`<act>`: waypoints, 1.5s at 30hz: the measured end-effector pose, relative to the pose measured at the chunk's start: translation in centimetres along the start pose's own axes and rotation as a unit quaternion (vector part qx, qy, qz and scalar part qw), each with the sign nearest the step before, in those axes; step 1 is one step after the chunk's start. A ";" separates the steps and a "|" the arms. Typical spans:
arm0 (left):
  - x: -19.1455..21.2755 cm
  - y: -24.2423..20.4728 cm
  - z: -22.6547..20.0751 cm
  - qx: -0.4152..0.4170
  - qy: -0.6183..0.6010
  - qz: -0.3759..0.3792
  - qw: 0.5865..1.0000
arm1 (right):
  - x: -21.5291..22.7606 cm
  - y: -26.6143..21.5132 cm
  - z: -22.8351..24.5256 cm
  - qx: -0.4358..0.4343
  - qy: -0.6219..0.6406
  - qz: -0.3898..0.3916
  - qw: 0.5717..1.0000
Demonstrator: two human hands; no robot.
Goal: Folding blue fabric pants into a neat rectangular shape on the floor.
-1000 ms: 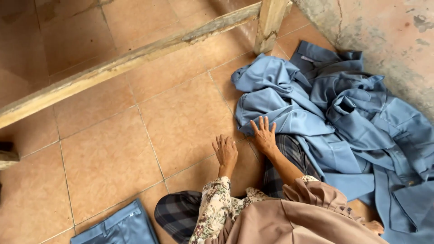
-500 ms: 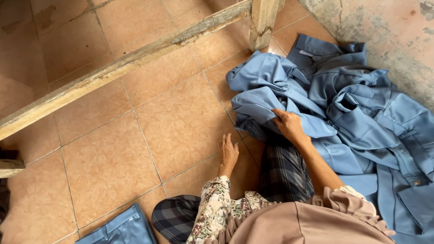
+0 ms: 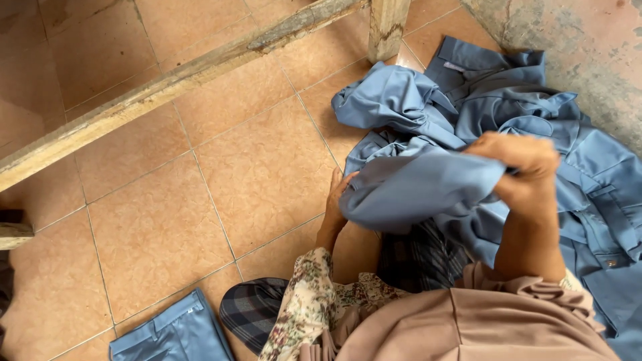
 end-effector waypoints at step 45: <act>10.6 -18.7 7.2 0.260 -0.544 -0.125 0.788 | -0.7 6.5 -9.7 0.068 -0.436 0.036 0.897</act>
Point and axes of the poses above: each hand's wrist, its own y-axis towards the middle knuckle, its own x-axis out of the back of the hand, z = x × y, the point moved 6 cm from there along y, towards the middle knuckle, and after that the axes turned 10 degrees about y, right-handed, at the moved point
